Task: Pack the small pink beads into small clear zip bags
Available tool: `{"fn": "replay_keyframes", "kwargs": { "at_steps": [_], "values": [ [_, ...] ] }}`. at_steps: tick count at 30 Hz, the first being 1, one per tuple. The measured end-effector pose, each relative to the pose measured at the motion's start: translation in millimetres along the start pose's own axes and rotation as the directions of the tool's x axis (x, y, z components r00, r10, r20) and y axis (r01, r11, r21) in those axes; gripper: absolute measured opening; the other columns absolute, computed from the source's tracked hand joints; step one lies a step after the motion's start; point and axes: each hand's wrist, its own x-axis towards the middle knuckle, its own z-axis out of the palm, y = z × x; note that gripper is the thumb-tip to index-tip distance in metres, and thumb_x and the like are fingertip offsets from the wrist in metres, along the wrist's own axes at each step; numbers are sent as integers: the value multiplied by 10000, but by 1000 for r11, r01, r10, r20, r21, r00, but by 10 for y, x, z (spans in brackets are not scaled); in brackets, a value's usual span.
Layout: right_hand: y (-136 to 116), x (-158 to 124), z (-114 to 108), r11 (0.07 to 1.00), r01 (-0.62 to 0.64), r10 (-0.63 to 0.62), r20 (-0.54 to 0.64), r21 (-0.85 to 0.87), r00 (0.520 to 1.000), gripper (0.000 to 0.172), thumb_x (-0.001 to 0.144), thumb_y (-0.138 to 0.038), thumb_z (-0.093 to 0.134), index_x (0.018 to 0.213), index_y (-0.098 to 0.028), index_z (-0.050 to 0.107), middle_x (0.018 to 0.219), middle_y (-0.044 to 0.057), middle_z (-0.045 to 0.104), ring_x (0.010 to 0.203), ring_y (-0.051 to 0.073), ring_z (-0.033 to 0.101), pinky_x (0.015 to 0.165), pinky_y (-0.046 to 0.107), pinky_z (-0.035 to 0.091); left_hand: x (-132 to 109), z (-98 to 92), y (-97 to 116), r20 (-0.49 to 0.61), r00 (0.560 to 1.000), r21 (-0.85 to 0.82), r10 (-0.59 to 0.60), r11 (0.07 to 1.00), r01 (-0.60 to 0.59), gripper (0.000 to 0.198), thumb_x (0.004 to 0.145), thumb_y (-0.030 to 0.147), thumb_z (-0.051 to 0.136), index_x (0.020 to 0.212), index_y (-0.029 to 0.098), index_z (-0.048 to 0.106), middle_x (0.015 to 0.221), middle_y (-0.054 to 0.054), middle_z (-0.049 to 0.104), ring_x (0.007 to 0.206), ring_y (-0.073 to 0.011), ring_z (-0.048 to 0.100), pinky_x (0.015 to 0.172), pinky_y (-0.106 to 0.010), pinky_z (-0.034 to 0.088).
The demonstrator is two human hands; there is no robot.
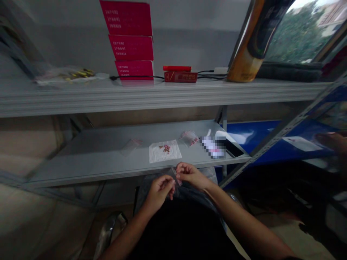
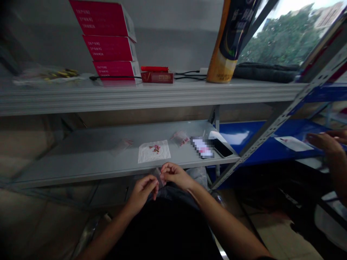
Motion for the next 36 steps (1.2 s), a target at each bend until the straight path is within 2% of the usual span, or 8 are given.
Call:
{"fn": "replay_keyframes", "kwargs": {
  "at_steps": [4, 7, 10, 14, 21, 25, 31, 36],
  "values": [
    [239, 54, 73, 1000, 7, -9, 72, 25, 997, 266, 857, -320, 835, 953, -183, 628, 748, -22, 704, 633, 114, 656, 621, 232, 498, 144, -91, -175, 54, 997, -90, -58, 994, 63, 429, 885, 608, 663, 815, 185, 651, 705, -22, 660, 575, -141, 612, 519, -259, 504],
    [329, 65, 85, 1000, -9, 6, 117, 28, 993, 304, 853, -325, 841, 1001, -185, 616, 781, -11, 733, 662, 134, 701, 653, 251, 528, 204, -122, -246, 54, 995, -103, -82, 991, 87, 420, 878, 601, 681, 807, 190, 631, 677, -7, 656, 555, -132, 605, 530, -250, 491],
    [347, 51, 74, 999, -28, 24, 139, 22, 990, 332, 858, -316, 839, 1053, -189, 603, 802, -7, 745, 702, 152, 733, 682, 268, 548, 195, -105, -219, 62, 994, -93, -87, 991, 92, 412, 874, 596, 684, 815, 194, 617, 671, 7, 643, 551, -128, 596, 548, -254, 490],
    [325, 24, 51, 1000, -8, 4, 144, 26, 990, 286, 888, -318, 811, 1043, -185, 610, 796, -11, 743, 704, 145, 734, 706, 277, 558, 167, -88, -177, 79, 993, -74, -84, 993, 90, 369, 879, 559, 677, 827, 200, 610, 694, 8, 636, 585, -131, 604, 590, -267, 499],
    [311, 11, 50, 1000, -22, 22, 133, -3, 991, 271, 910, -338, 786, 1046, -187, 606, 827, 4, 743, 754, 147, 727, 753, 302, 558, 193, -110, -299, 47, 996, -89, -81, 992, 85, 243, 876, 439, 651, 829, 206, 603, 738, 5, 629, 650, -141, 613, 640, -278, 500],
    [331, 25, 32, 1000, -23, 24, 104, -6, 994, 249, 895, -315, 788, 1014, -186, 612, 822, 7, 728, 743, 147, 710, 750, 306, 555, 201, -102, -264, 60, 996, -111, -68, 991, 75, 186, 865, 387, 604, 801, 212, 594, 727, 3, 636, 659, -156, 619, 673, -302, 514],
    [369, 44, 19, 1000, 6, -6, 28, -6, 1000, 211, 860, -278, 797, 927, -187, 620, 783, -17, 693, 692, 131, 667, 692, 276, 524, 200, -120, -148, 86, 996, 34, 7, 999, -9, 136, 813, 283, 548, 705, 217, 600, 690, 8, 619, 670, -158, 593, 689, -289, 488],
    [354, 27, 47, 998, -9, 12, 38, -60, 999, 257, 871, -332, 801, 929, -196, 591, 800, -17, 677, 706, 137, 664, 643, 262, 500, 165, -124, -92, 79, 996, 180, 45, 982, -58, 199, 868, 332, 525, 707, 223, 569, 656, 21, 560, 642, -153, 534, 640, -273, 427]
  ]
}}
